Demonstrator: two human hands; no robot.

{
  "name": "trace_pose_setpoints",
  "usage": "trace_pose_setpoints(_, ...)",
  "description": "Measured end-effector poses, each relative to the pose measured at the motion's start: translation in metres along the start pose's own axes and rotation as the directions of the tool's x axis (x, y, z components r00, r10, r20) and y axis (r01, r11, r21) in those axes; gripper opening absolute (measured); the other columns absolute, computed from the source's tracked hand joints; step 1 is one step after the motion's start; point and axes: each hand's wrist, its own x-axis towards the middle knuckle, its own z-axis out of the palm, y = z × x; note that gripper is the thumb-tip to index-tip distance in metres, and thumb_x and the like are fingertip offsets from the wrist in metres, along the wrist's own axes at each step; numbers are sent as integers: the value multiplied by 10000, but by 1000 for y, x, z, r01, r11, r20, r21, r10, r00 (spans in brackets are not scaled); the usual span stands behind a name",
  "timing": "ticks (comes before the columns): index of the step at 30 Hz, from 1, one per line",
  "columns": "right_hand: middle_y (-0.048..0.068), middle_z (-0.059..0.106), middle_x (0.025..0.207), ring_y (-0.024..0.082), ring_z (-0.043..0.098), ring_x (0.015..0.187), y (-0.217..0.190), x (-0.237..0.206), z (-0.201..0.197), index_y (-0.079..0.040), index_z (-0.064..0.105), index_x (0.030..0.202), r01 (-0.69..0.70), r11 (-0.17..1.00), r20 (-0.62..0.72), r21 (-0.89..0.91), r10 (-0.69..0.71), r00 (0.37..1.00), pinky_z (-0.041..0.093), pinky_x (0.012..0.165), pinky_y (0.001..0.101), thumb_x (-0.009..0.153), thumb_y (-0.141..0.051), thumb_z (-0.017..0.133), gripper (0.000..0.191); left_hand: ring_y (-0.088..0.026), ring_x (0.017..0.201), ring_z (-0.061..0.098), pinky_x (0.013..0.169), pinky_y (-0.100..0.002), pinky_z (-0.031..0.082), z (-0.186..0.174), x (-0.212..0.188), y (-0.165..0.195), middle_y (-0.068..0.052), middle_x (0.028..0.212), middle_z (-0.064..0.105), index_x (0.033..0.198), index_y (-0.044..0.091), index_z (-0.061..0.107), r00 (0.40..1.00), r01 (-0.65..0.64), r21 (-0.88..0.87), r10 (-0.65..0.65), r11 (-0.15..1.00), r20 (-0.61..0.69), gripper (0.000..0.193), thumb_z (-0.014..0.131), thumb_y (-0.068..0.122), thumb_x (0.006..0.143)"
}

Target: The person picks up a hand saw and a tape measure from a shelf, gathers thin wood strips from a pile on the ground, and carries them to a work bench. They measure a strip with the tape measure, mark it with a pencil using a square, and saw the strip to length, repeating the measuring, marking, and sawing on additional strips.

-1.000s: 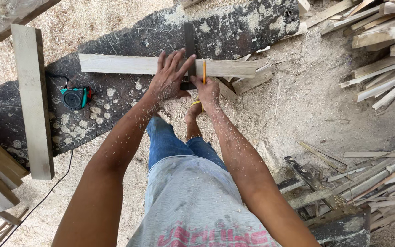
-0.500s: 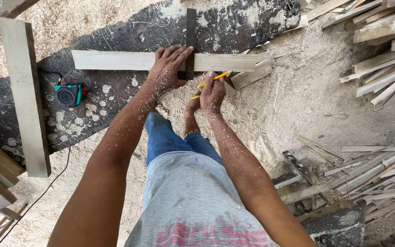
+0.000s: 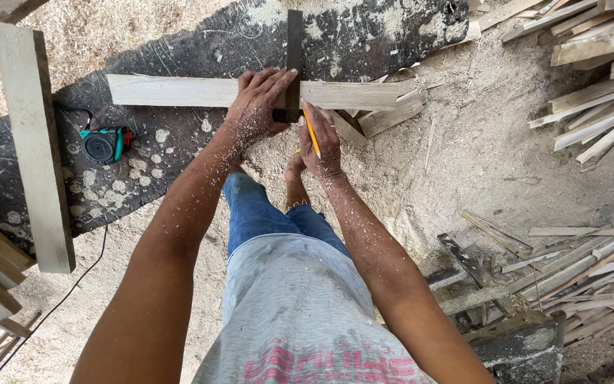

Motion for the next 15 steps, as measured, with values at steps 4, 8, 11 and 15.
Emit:
trace_pose_setpoints(4,144,686,1324,287,617,1311,2,0,3,-56,559,1451,7,1000,30,-20,-7,1000,579,1052,387,1121,-176,542,352,-318,1472,392,1218,-526,219,1,-1,-1,-118,1590,475,1640,183,304,1000,-7,4,7,1000,-20,1210,976,412,661)
trace_pose_setpoints(8,133,676,1367,278,601,1312,1,5,4,-69,526,1484,38,997,33,-68,-36,999,557,1071,385,1121,-160,544,375,-312,1475,399,1223,-528,214,1,-2,0,-107,1591,482,1639,192,313,1000,-7,13,7,1000,-27,1219,984,394,642)
trace_pose_setpoints(11,108,681,1361,264,602,1290,-2,15,6,-91,499,1517,21,995,43,-97,-17,999,559,1050,369,1114,-157,551,412,-307,1472,385,1228,-524,205,1,-1,-1,-90,1590,475,1629,216,311,1000,14,11,-14,1000,-10,1241,996,391,609)
trace_pose_setpoints(15,115,665,1410,258,634,1281,-2,27,8,-108,474,1527,38,996,17,-77,-37,999,540,1062,391,1127,-152,539,407,-301,1481,362,1230,-517,200,2,1,-1,-72,1604,460,1631,238,303,999,37,11,-38,999,23,1261,1000,363,588)
